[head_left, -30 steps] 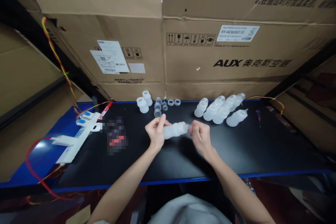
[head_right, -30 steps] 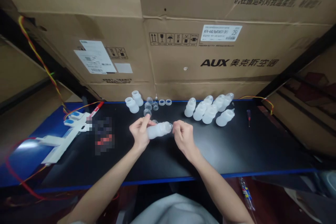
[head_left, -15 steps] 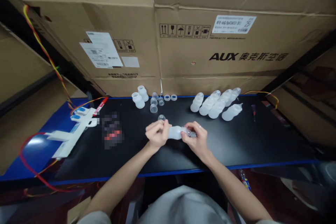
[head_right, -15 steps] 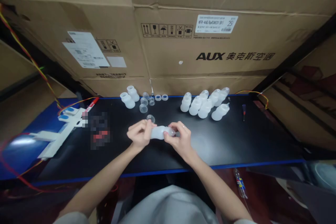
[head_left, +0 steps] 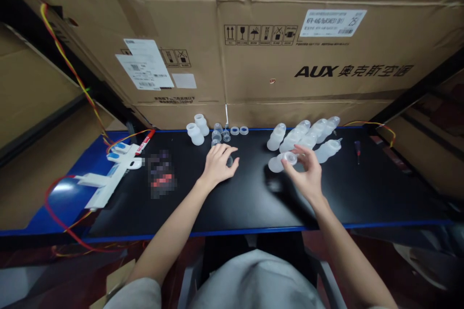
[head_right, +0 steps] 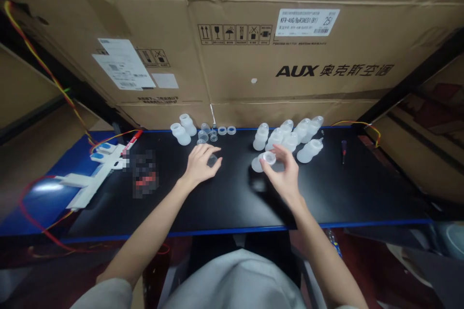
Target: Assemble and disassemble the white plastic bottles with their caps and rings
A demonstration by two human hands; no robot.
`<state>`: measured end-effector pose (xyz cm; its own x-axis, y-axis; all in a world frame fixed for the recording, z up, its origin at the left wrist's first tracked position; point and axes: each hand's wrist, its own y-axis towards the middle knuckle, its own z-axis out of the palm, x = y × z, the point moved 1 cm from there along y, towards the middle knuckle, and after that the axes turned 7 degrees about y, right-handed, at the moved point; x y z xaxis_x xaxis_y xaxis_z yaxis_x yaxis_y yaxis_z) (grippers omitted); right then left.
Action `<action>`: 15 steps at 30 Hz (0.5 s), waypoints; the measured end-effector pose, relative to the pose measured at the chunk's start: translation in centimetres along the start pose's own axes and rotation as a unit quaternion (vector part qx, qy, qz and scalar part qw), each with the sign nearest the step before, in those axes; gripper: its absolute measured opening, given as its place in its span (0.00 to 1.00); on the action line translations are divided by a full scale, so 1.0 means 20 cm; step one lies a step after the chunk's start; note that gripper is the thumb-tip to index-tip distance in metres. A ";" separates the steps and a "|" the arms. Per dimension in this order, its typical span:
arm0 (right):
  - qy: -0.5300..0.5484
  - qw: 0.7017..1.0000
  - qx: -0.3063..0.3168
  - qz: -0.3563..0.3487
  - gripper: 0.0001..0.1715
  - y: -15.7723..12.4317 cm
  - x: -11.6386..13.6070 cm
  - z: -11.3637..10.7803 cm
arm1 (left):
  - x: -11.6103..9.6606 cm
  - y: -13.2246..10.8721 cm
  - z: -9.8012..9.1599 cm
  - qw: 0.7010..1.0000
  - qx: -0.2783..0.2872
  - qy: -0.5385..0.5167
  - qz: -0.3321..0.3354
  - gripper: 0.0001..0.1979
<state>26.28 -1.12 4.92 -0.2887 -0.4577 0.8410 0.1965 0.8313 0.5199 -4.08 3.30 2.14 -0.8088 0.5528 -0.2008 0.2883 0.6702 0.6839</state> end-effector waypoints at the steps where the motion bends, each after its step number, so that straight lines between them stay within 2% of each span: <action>1: -0.010 1.000 0.013 0.008 0.35 0.01 -0.03 0.00 | 0.03 -0.01 0.02 0.999 0.030 -0.003 -0.019 0.09; 4: -0.033 0.995 0.081 0.045 0.36 0.00 -0.14 0.03 | 0.07 -0.03 0.07 0.993 0.070 -0.061 -0.076 0.09; 7: -0.055 0.975 0.207 0.056 0.29 -0.04 -0.20 0.08 | 0.05 -0.05 0.12 0.977 0.070 -0.154 -0.129 0.13; 9: -0.074 0.959 0.273 0.038 0.25 -0.05 -0.20 0.11 | 0.02 -0.05 0.15 0.952 0.060 -0.239 -0.183 0.14; 11: -0.093 0.952 0.291 0.013 0.25 -0.04 -0.19 0.13 | 0.00 -0.04 0.17 0.903 0.029 -0.344 -0.257 0.16; 13: -0.101 0.950 0.296 -0.011 0.29 -0.02 -0.19 0.16 | -0.02 -0.03 0.19 0.836 -0.010 -0.438 -0.331 0.23; 15: -0.097 0.948 0.302 -0.033 0.33 0.01 -0.21 0.20 | -0.03 -0.02 0.20 0.781 -0.038 -0.494 -0.380 0.30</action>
<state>23.85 2.14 0.88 -0.4603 -0.4971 0.7355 -0.3840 0.8585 0.3399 -1.72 4.70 -0.93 0.0705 0.1463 -0.9867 -0.1437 0.9804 0.1351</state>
